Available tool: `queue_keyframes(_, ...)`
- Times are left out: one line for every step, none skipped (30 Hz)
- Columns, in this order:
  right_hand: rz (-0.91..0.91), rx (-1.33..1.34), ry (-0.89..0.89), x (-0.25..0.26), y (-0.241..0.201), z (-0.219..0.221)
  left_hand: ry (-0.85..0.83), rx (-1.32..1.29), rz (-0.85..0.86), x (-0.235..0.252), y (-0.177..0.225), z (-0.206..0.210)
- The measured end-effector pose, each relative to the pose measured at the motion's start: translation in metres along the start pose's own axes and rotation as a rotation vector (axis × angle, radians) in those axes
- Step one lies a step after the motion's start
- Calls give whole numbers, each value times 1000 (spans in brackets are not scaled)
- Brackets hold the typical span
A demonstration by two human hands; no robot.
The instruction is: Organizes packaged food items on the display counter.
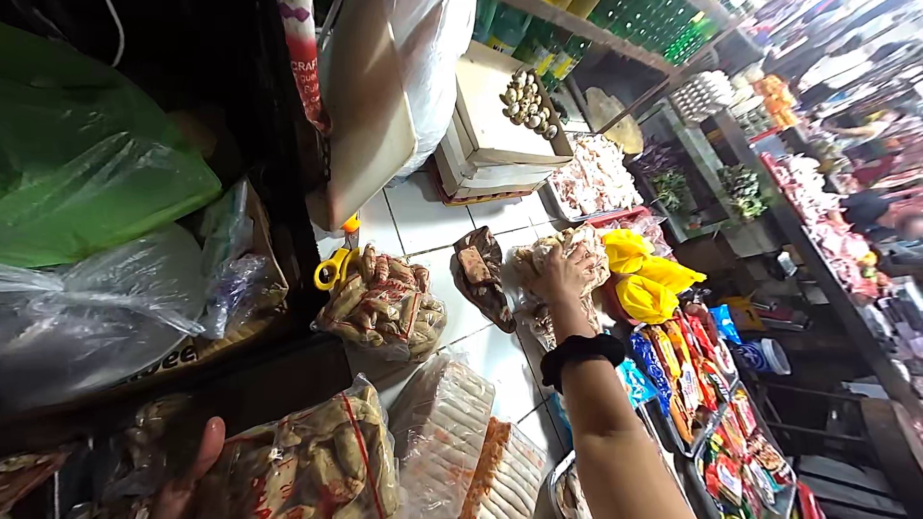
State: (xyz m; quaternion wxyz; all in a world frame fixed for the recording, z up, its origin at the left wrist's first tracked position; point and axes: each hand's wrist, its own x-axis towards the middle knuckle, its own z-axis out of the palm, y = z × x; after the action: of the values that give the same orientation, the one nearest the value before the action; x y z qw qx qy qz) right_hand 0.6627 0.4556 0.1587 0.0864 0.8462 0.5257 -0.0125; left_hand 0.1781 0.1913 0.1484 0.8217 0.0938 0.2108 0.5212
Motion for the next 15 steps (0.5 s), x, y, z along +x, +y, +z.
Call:
queue_keyframes(10, -41, -7, -2, -5, 4, -2, 4, 3, 1, 2, 2)
queue_keyframes(12, -57, -2, -3, -7, 3, -7, 6, 7, 3, 3, 2)
queue_keyframes(3, -50, -1, -2, -5, -1, -2, 9, 14, 4, 4, 2)
queue_keyframes(-12, -20, -6, 2, 2, -8, 4, 5, 17, 4, 5, 1)
queue_keyframes(-25, 8, -10, 8, 12, -15, 13, 6, 23, 4, 5, -1)
queue_keyframes(-40, 32, -8, 17, 24, -22, 26, 15, 31, 4, 5, -2)
queue_keyframes(-49, 45, -12, 25, 36, -29, 38, 19, 31, 3, 6, -3)
queue_keyframes(-46, 55, -22, 33, 46, -33, 45, 28, 31, 2, 6, -4)
queue_keyframes(-38, 64, -30, 39, 54, -36, 52, 39, 35, 1, 6, -4)
queue_keyframes(-25, 74, -39, 42, 59, -39, 58, 54, 35, 0, 6, -3)
queue_keyframes(-12, 71, -43, 43, 61, -38, 55, 54, 37, 0, 5, -5)
queue_keyframes(-6, 63, -36, 42, 60, -36, 53, 59, 42, 0, 4, -5)
queue_keyframes(-4, 56, -21, 40, 56, -31, 50, 68, 45, 1, 3, -4)
queue_keyframes(-9, 50, 0, 34, 48, -25, 42, 67, 44, 2, 2, -4)
queue_keyframes(-15, 54, 20, 25, 35, -18, 30, 53, 41, 4, 1, -3)
